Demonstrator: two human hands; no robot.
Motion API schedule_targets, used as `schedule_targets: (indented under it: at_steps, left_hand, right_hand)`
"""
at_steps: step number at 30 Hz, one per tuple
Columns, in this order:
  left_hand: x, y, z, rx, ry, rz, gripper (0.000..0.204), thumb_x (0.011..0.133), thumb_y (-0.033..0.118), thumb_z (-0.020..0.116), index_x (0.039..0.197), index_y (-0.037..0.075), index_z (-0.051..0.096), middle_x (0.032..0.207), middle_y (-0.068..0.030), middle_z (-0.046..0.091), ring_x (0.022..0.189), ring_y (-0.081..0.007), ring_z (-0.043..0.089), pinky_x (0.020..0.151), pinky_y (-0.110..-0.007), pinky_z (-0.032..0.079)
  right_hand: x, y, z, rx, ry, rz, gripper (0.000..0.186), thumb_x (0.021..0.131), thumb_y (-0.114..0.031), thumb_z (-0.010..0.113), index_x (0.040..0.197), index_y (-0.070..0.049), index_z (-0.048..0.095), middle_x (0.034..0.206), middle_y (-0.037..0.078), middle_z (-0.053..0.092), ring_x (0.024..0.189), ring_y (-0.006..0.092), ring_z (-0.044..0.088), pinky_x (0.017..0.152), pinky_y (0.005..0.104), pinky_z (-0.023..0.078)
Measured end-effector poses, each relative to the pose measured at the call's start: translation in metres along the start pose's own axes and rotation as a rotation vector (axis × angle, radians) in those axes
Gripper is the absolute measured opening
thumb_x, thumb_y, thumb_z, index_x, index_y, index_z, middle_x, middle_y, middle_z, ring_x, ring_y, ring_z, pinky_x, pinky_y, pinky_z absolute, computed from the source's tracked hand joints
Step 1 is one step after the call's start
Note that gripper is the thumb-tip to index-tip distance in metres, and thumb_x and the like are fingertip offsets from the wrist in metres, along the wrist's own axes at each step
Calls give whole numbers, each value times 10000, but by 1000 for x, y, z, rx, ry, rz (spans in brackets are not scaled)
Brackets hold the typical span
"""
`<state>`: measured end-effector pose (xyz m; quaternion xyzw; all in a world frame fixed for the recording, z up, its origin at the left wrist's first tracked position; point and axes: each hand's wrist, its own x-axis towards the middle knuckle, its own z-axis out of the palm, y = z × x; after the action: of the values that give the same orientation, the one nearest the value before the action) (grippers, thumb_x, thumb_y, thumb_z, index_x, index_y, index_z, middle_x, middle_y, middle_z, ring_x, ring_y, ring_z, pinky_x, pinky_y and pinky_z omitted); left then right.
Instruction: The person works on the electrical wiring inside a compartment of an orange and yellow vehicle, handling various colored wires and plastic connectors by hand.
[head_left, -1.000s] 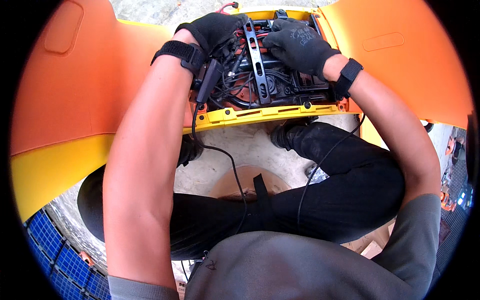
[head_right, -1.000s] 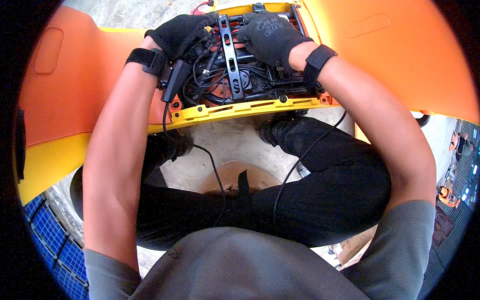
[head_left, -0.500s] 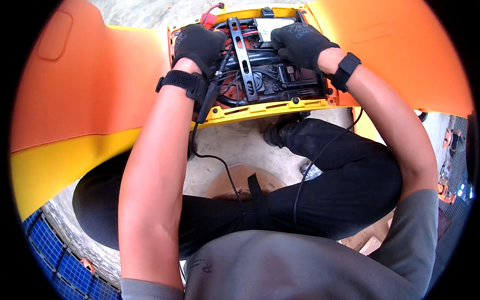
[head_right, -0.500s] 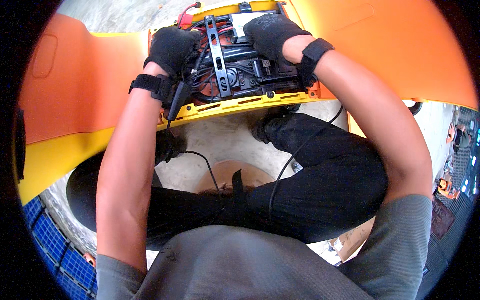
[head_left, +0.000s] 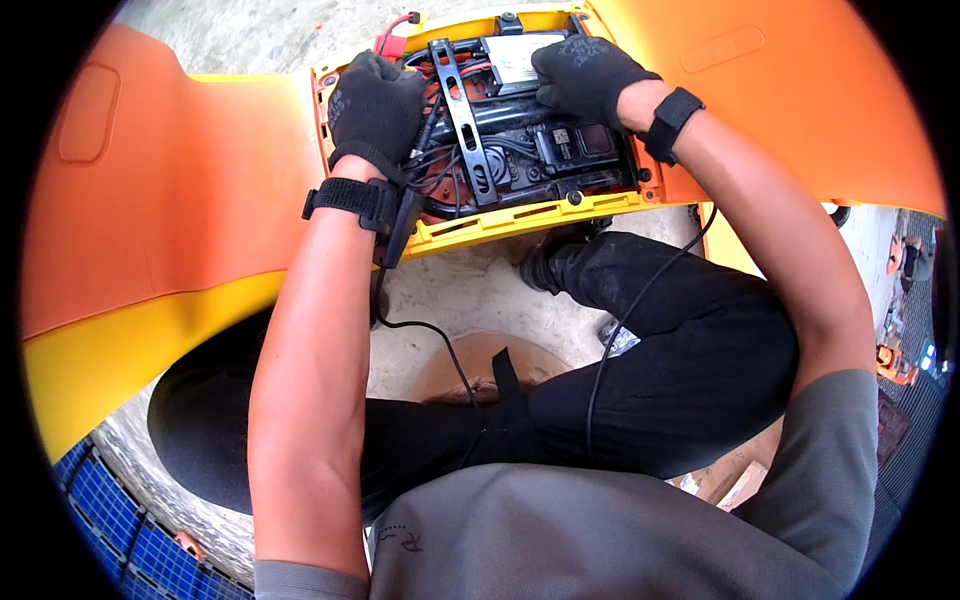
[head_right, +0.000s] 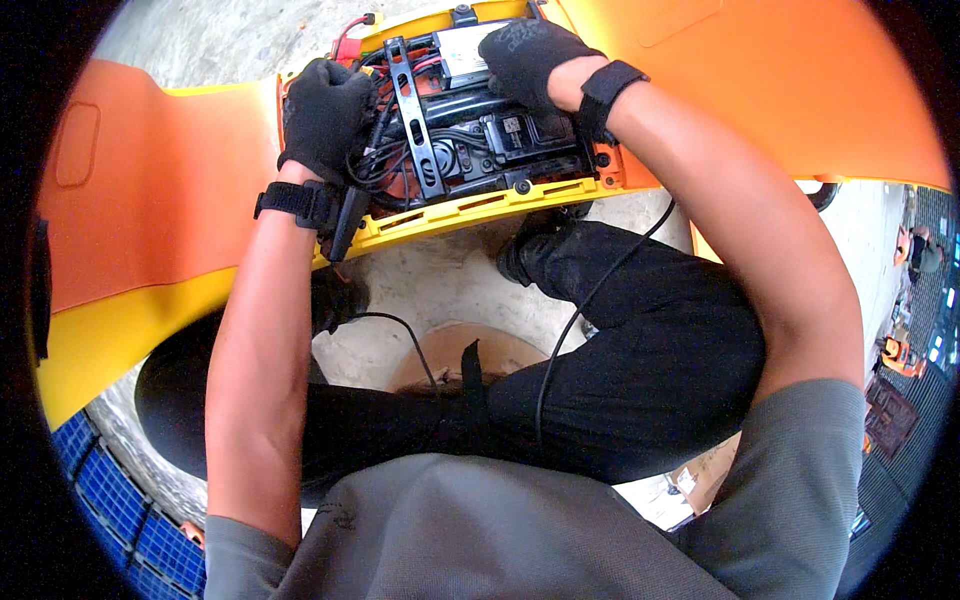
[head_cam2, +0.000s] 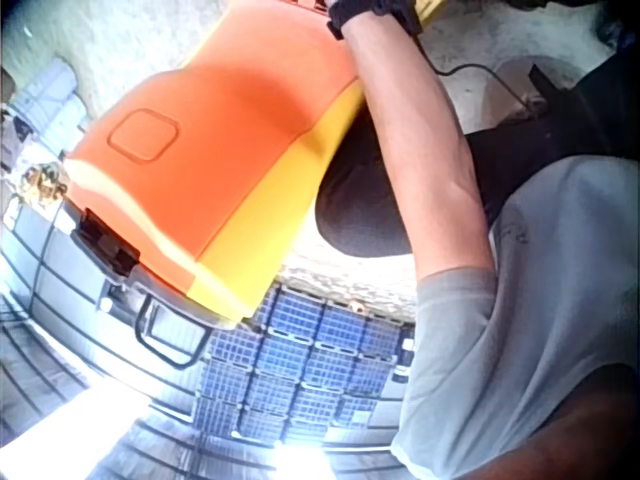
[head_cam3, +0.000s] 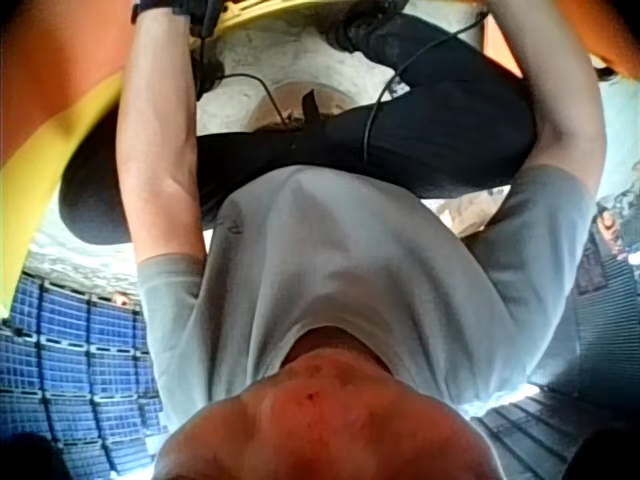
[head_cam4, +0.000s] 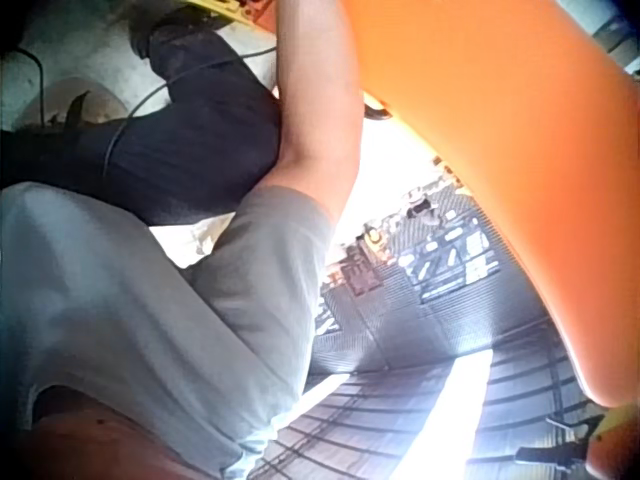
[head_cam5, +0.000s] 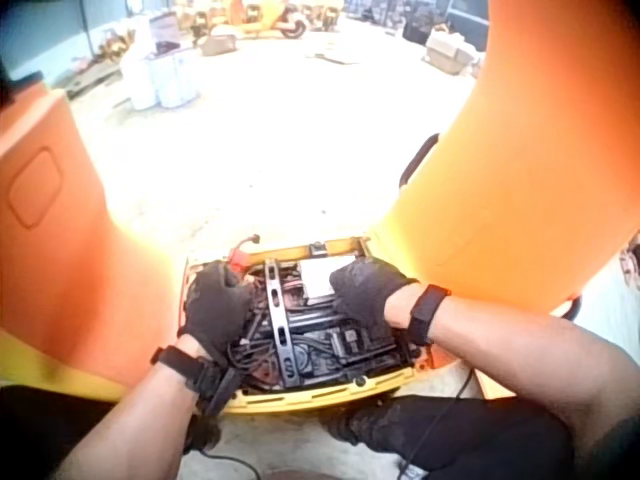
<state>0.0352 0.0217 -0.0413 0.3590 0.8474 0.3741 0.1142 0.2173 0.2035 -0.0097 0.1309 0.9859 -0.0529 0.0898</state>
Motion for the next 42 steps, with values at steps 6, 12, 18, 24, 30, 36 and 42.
schedule_targets:
  at_steps: [6,12,18,24,30,36,42]
  left_hand:
    - [1,1,-8,-160,-108,-37,209,833,189,681,806,-9,622,744,-84,659,676,-152,608,631,-309,498]
    - [-7,19,-16,-431,-82,-105,372,820,42,697,1153,-38,552,781,-96,671,653,-115,631,563,-238,495]
    - [-9,17,-29,-164,-181,-61,224,808,134,643,950,-39,665,840,-152,695,759,-231,658,718,-327,513]
    - [-9,12,-34,-15,-120,-38,204,806,130,687,964,1,681,858,-186,700,801,-305,682,733,-388,520]
    - [-18,9,-31,-69,-114,-2,203,855,162,672,1004,25,675,906,-165,703,844,-328,676,748,-400,510]
    - [-21,14,-34,-14,-110,4,200,824,135,643,970,1,669,890,-162,695,825,-283,671,751,-374,508]
    - [-25,14,-36,-29,-79,-13,154,828,96,631,948,3,655,867,-173,692,813,-307,674,749,-382,515]
  right_hand:
    - [-4,11,-3,-140,-5,24,169,834,-117,586,958,-36,668,947,201,680,917,348,671,822,424,531]
    - [-1,11,-4,-129,-75,68,152,819,-112,583,914,-29,669,912,219,683,892,348,683,790,421,542]
    - [1,9,-22,-43,-185,120,203,797,-216,682,901,-42,674,937,190,678,926,344,659,812,409,523]
    - [12,-1,-32,39,28,16,208,882,-216,621,952,-28,675,901,182,685,853,355,662,801,426,513]
    - [58,-36,-33,183,213,-443,227,914,-224,590,1040,-55,676,1017,169,678,964,346,633,875,443,492]
    - [86,-64,-22,399,-85,-301,225,941,-210,521,1050,-76,666,971,156,684,948,343,645,873,435,490]
    - [82,-63,-12,495,-107,-210,259,896,-120,582,1139,-98,667,1033,140,695,975,296,663,915,396,499]
